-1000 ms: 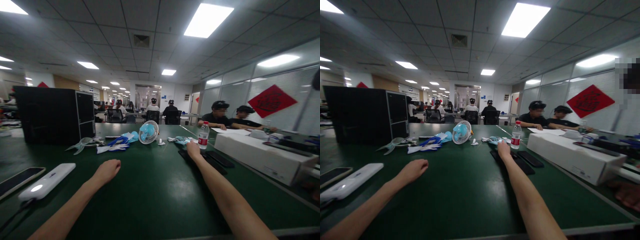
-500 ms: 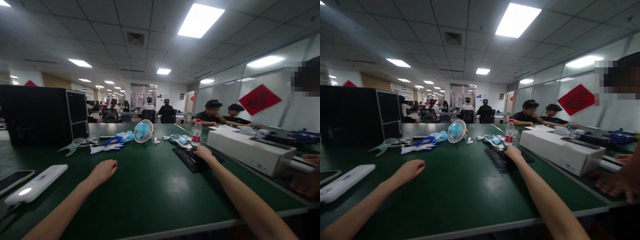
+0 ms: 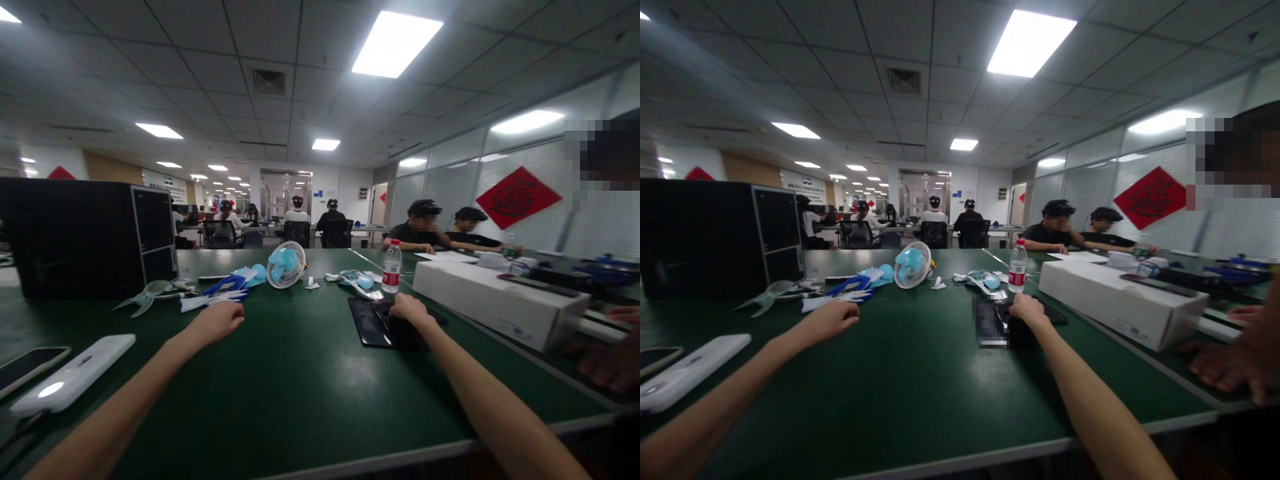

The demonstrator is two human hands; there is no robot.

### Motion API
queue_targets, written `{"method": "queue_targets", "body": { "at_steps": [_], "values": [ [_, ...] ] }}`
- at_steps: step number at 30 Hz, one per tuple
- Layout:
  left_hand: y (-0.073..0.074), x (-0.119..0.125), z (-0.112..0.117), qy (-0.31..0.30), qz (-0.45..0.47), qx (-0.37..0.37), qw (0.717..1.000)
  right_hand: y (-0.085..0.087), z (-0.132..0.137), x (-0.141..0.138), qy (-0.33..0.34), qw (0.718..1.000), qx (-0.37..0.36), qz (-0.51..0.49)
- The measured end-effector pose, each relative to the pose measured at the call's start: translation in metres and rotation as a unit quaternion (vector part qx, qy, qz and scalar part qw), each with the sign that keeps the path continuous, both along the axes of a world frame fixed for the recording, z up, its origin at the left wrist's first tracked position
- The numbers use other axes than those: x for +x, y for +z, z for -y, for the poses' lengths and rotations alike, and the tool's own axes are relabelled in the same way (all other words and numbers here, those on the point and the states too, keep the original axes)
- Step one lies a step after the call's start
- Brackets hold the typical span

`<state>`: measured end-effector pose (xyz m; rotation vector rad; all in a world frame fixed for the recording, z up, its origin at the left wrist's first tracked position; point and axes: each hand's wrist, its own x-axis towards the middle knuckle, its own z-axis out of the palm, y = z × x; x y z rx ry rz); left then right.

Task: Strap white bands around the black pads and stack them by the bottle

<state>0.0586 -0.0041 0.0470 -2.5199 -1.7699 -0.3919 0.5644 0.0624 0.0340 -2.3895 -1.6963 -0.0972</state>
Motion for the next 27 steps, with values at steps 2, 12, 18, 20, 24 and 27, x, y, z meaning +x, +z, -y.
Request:
{"method": "queue_targets", "body": {
  "at_steps": [2,12,18,20,24,27],
  "values": [
    [-0.003,-0.001,-0.006,0.002,0.009,0.015,1.000,0.005,0.005,-0.008,0.001,1.000,-0.028,-0.001],
    [-0.035,-0.036,-0.013,0.047,0.074,0.009,0.996,0.005,0.013,-0.087,0.152,0.987,-0.053,0.027],
    [-0.039,-0.028,-0.011,0.031,0.085,0.018,0.996,-0.007,0.014,-0.151,0.317,0.948,-0.016,0.031],
    [-0.041,-0.022,-0.009,0.017,0.094,0.025,0.995,-0.008,0.015,-0.173,0.363,0.931,0.005,0.035],
    [-0.042,-0.010,-0.005,-0.018,0.112,0.035,0.993,-0.009,0.022,-0.210,0.438,0.898,0.027,0.028],
    [-0.045,-0.001,-0.004,-0.049,0.132,0.034,0.989,-0.013,0.027,-0.228,0.462,0.886,0.032,0.009]
  ]
}}
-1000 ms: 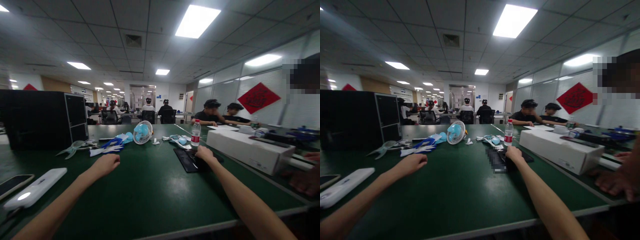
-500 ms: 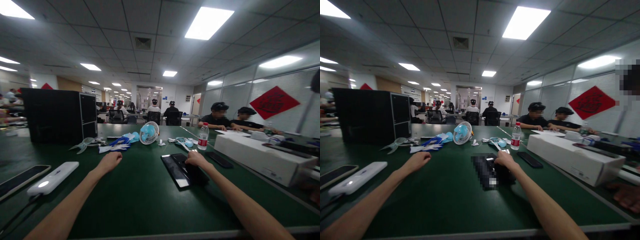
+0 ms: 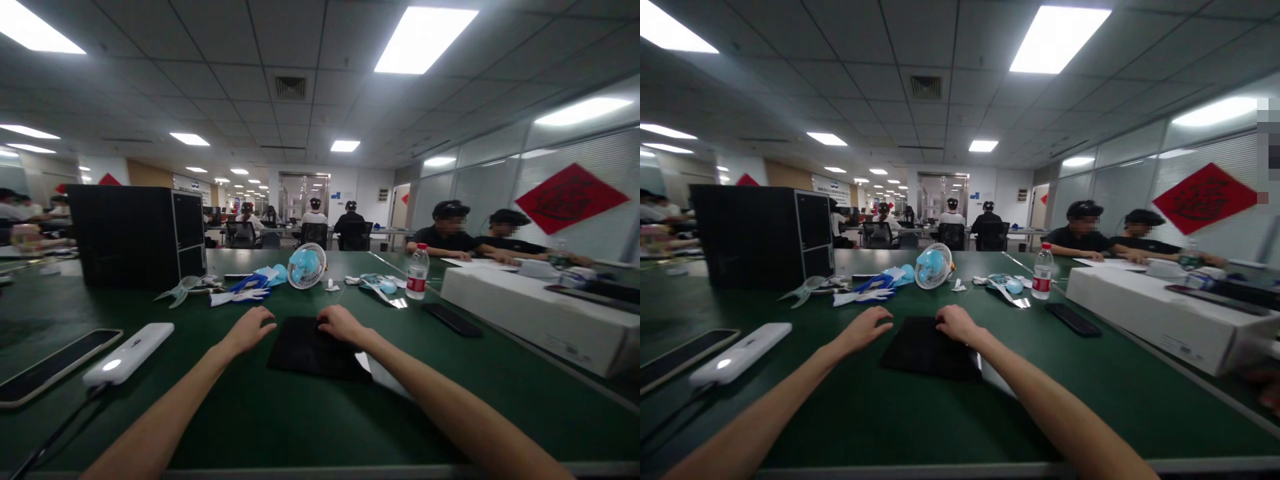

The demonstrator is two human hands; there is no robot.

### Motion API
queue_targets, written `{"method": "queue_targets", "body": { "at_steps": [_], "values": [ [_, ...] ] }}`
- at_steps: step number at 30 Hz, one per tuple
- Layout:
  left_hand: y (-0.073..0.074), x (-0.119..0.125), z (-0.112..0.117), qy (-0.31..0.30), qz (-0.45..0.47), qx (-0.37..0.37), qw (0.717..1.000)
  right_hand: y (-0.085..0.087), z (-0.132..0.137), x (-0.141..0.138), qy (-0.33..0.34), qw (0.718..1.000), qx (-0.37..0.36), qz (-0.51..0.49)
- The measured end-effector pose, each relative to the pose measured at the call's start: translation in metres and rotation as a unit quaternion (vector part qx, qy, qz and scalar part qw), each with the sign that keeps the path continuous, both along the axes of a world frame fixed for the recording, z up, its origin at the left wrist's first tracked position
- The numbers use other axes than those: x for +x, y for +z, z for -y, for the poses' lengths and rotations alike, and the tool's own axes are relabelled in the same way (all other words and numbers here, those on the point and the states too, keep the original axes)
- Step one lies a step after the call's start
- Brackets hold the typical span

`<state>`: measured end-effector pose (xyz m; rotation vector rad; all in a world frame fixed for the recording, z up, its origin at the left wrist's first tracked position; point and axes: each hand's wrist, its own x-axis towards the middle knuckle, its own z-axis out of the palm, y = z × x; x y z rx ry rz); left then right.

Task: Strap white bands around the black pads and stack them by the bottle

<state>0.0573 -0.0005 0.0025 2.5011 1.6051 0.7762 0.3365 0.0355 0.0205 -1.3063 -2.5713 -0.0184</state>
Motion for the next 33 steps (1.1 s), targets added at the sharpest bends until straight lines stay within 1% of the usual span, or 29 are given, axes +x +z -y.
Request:
{"method": "queue_targets", "body": {
  "at_steps": [3,5,7,10,14,21,28,33],
  "values": [
    [-0.004,0.008,-0.001,-0.022,0.008,-0.021,0.999,-0.008,0.003,-0.009,0.018,1.000,0.013,-0.020],
    [-0.008,0.013,-0.003,-0.026,0.006,-0.051,0.998,-0.012,0.003,-0.012,0.028,0.999,0.025,-0.026],
    [-0.010,0.017,-0.006,-0.024,0.002,-0.082,0.996,-0.014,0.002,-0.012,0.032,0.999,0.028,-0.027],
    [-0.013,0.019,-0.010,-0.037,-0.011,-0.111,0.993,-0.015,0.002,-0.012,0.038,0.998,0.024,-0.035],
    [-0.012,0.018,-0.012,-0.030,-0.010,-0.108,0.994,-0.013,0.003,-0.010,0.046,0.997,0.010,-0.053],
    [-0.007,0.019,-0.007,-0.023,-0.010,-0.118,0.993,-0.010,0.012,-0.002,0.063,0.995,-0.013,-0.069],
    [-0.009,0.021,-0.009,-0.018,-0.011,-0.115,0.993,-0.010,0.016,-0.002,0.064,0.995,-0.012,-0.074],
    [-0.011,0.022,-0.010,-0.022,-0.013,-0.109,0.994,-0.011,0.016,-0.001,0.083,0.994,0.001,-0.070]
  ]
}}
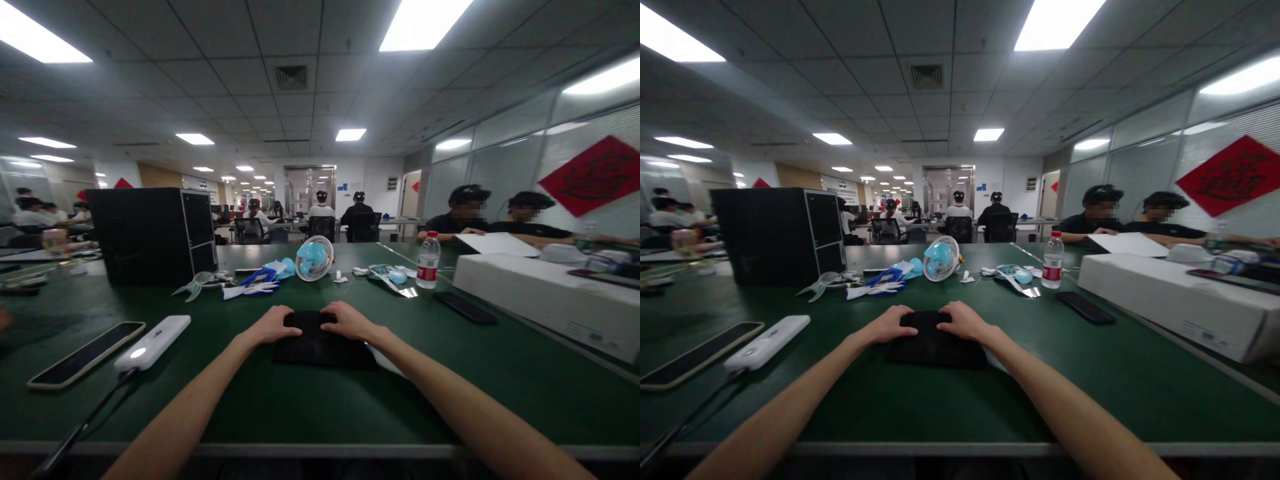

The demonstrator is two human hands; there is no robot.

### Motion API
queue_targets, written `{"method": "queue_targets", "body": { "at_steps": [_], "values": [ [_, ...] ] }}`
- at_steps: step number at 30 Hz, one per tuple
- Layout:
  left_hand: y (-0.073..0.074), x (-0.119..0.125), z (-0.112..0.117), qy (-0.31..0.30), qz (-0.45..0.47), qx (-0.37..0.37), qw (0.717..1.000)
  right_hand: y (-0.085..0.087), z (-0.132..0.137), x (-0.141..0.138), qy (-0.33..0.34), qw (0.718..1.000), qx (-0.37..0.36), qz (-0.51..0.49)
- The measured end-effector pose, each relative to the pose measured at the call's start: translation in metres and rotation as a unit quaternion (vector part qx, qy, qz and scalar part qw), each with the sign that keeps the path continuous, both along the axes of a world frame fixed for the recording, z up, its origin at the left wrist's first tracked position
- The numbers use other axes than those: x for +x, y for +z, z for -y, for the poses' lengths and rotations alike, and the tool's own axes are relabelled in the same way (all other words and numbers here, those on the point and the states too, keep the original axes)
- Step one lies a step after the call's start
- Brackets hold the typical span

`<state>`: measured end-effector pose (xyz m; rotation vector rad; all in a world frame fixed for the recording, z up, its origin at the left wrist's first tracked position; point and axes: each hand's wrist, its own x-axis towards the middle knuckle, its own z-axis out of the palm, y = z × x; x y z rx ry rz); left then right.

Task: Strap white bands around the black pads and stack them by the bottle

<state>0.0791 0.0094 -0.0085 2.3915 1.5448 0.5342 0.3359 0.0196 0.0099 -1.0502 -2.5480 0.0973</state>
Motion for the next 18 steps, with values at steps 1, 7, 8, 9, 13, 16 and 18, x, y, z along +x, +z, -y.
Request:
{"method": "queue_targets", "body": {
  "at_steps": [1,7,8,9,13,16,18],
  "values": [
    [0.0003,0.0000,0.0005,0.001,0.000,-0.001,1.000,0.0000,0.0000,0.0004,0.001,1.000,0.000,0.000],
    [0.0027,-0.0010,0.0025,0.007,-0.004,-0.019,1.000,0.0005,0.0018,0.0014,0.003,1.000,-0.005,-0.002],
    [0.0029,-0.0012,0.0025,0.008,-0.004,-0.019,1.000,0.0007,0.0023,0.0013,0.004,1.000,-0.006,-0.002],
    [0.0031,-0.0014,0.0025,0.009,-0.004,-0.018,1.000,0.0009,0.0028,0.0011,0.005,1.000,-0.007,-0.002],
    [0.0043,-0.0015,0.0032,0.017,-0.012,-0.018,1.000,0.0017,0.0041,0.0009,0.009,1.000,-0.005,0.002],
    [0.0050,-0.0007,0.0039,0.012,-0.017,-0.014,1.000,0.0011,0.0034,0.0012,0.015,1.000,0.003,0.008],
    [0.0046,0.0000,0.0038,0.012,-0.020,-0.014,1.000,-0.0001,0.0022,0.0013,0.017,1.000,0.011,0.012]
  ]
}}
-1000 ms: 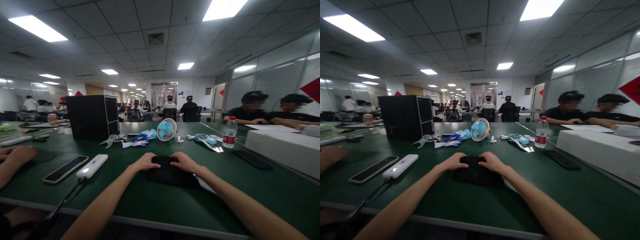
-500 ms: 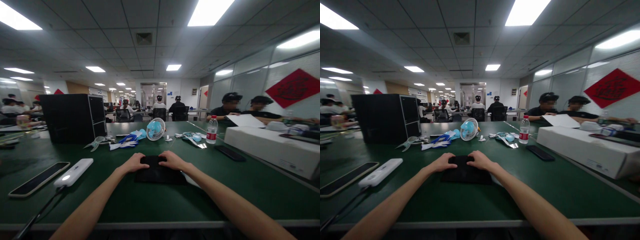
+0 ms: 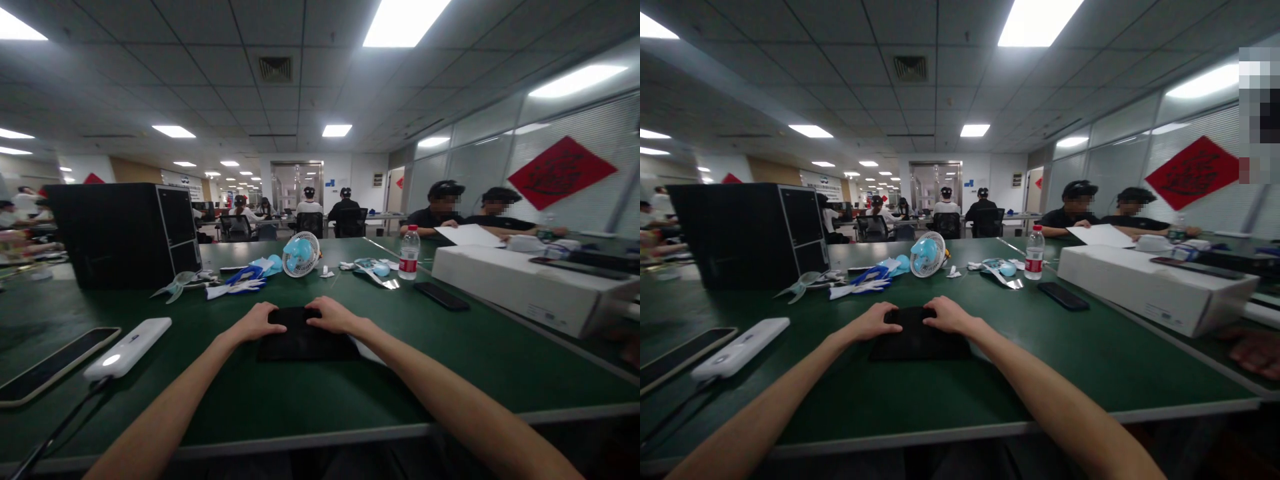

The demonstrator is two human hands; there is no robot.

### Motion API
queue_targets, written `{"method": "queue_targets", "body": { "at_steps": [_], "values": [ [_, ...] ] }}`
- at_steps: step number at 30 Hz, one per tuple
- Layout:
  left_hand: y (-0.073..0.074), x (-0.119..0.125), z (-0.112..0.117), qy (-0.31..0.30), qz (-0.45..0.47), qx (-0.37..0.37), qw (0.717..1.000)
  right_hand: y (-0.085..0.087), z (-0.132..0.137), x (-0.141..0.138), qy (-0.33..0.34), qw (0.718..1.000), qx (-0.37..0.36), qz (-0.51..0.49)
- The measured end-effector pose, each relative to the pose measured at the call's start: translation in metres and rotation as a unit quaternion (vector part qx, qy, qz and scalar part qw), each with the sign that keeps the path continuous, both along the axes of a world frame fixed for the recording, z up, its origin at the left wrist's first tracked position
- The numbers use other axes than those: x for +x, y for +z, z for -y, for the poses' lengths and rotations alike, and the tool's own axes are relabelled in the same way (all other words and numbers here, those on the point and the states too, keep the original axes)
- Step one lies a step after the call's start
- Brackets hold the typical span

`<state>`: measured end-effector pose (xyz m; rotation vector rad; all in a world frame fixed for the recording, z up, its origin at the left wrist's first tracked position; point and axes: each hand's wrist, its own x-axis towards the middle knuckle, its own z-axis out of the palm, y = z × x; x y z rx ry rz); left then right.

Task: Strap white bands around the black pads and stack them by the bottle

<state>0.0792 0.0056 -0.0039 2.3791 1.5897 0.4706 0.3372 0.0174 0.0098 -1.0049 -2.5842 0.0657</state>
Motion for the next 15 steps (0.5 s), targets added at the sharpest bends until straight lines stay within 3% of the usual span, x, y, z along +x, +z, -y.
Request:
{"method": "queue_targets", "body": {
  "at_steps": [15],
  "values": [
    [-0.009,-0.003,-0.011,0.001,-0.023,0.008,1.000,-0.001,0.000,-0.001,0.010,1.000,0.011,0.007]
  ]
}}
